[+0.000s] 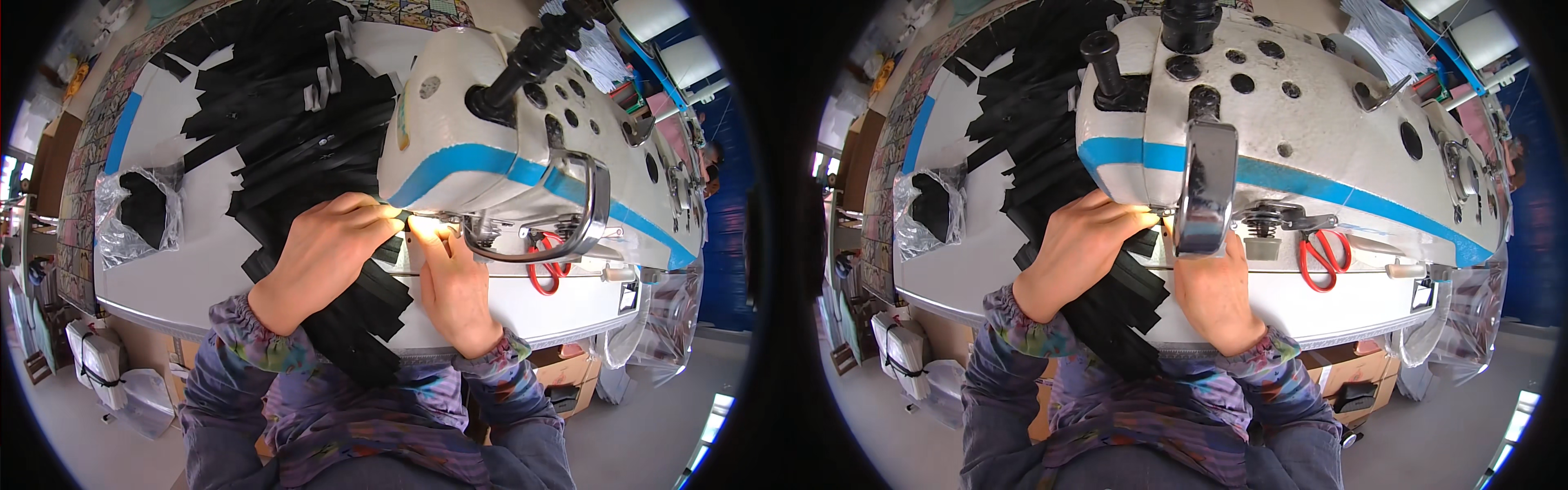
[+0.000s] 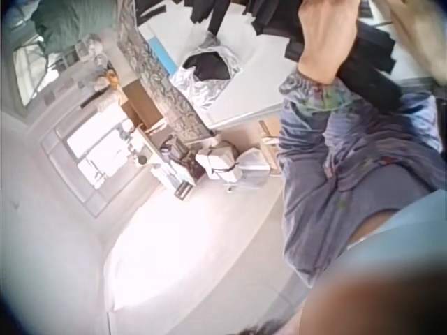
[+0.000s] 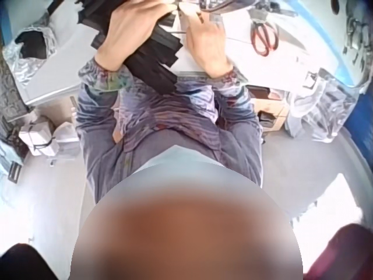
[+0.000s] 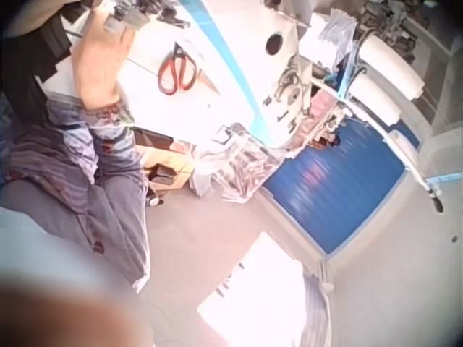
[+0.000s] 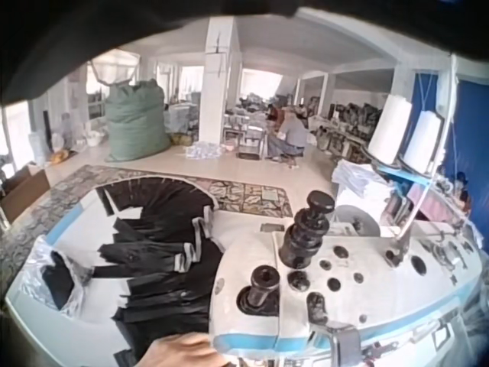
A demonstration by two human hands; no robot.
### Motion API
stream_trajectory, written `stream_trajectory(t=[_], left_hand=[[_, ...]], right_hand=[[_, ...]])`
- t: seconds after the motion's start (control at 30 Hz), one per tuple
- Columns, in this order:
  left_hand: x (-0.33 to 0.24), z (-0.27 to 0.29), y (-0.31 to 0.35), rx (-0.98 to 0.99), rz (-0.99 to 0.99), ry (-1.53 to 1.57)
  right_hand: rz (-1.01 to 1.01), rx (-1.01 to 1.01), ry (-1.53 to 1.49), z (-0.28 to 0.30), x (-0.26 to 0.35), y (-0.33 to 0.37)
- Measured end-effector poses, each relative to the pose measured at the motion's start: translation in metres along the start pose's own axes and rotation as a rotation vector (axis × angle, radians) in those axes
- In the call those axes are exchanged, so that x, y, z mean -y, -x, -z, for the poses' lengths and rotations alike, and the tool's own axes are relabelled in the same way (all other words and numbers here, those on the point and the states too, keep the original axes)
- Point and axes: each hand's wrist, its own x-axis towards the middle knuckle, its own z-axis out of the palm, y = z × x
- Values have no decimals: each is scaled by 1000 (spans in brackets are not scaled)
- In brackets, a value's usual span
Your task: Sewing together strips of black fabric using an industrial sewing machine.
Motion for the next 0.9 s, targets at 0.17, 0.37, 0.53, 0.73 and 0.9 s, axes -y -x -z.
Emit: stream_trajectory(t=[0.17,0.37,0.53,0.73,0.9], left_hand=[[0,1,-1,-3,2,-2],[0,-1,-3,-2,10,-25],[2,-1,-5,9,10,-50],[4,-5,-8,-16,23,-64],[6,-11,-8,-40,29,-72]], right_hand=[[2,3,5,1,1,1],[2,15,5,0,0,3],[-1,6,-8,-1,-2,4],[4,5,-13,-2,-3,5],[-32,29,-54,3,-5,9]])
